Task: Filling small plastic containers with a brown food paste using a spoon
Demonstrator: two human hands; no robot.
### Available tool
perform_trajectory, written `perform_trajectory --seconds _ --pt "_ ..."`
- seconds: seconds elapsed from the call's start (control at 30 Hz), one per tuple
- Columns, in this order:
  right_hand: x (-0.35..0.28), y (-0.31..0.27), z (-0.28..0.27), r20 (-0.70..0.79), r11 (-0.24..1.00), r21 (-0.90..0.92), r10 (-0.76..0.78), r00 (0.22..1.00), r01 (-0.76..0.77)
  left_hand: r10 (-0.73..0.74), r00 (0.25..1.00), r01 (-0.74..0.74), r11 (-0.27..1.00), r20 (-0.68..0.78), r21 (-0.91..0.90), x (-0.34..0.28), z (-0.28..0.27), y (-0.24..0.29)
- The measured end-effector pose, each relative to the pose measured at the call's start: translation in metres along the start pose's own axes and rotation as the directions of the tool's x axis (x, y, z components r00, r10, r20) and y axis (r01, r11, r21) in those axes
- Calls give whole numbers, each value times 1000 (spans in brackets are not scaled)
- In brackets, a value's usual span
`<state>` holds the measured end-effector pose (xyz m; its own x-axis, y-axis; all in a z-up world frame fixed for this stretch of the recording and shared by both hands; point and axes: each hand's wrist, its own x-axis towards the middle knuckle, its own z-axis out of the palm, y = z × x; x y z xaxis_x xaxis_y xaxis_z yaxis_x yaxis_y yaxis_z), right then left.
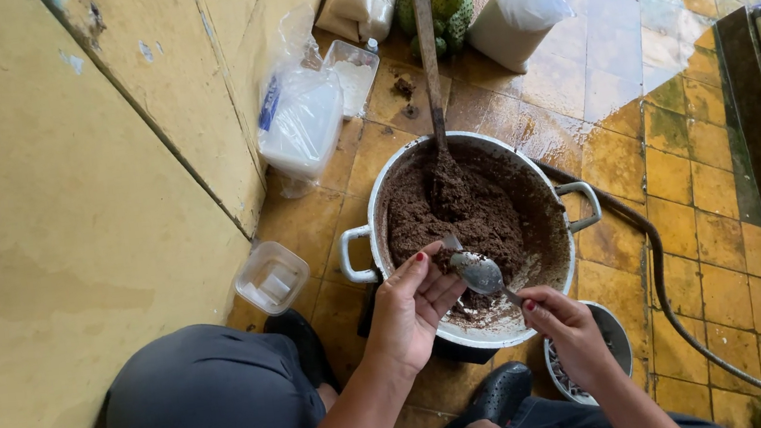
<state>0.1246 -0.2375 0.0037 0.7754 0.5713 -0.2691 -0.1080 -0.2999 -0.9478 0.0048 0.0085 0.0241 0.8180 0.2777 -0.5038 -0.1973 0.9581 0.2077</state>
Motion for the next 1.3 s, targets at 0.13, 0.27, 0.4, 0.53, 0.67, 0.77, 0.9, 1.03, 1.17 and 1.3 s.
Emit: perform_trajectory --seconds 0.13,0.27,0.4,0.53,0.67,0.77,0.9,1.03,1.17,1.3 --pt "0 3 -3 -22 1000 24 6 1000 -6 -6 1000 6 1000 -16 -5 -1 2 3" --pt "-1 0 -6 -29 999 34 21 999 -20 50 999 -50 999 4 13 3 -2 3" --pt "2 8 -21 -41 992 100 -70 997 74 134 990 -129 986 -44 104 -1 5 11" --pt "7 -18 -19 -176 996 -39 76 981 -84 186 982 -175 964 -36 200 -5 9 16" --pt "26 -9 -4 -261 824 -338 382 887 -455 136 991 -132 953 3 272 -3 6 12" --pt "36 83 -26 -218 511 -791 279 935 -337 98 995 -95 957 2 276 8 -10 -3" --pt "33 76 -18 16 279 -960 73 997 -5 17 1000 -18 925 5 381 11 -21 -11" --pt "23 -11 8 -11 776 -627 -100 995 71 -90 996 79 866 0 493 8 -23 -19" --pt "7 -66 36 -2 996 -11 91 996 -91 -210 978 163 781 8 604 3 -26 -25" --pt "9 -47 33 104 972 128 186 977 -198 -304 953 216 715 17 665 2 -30 -33"
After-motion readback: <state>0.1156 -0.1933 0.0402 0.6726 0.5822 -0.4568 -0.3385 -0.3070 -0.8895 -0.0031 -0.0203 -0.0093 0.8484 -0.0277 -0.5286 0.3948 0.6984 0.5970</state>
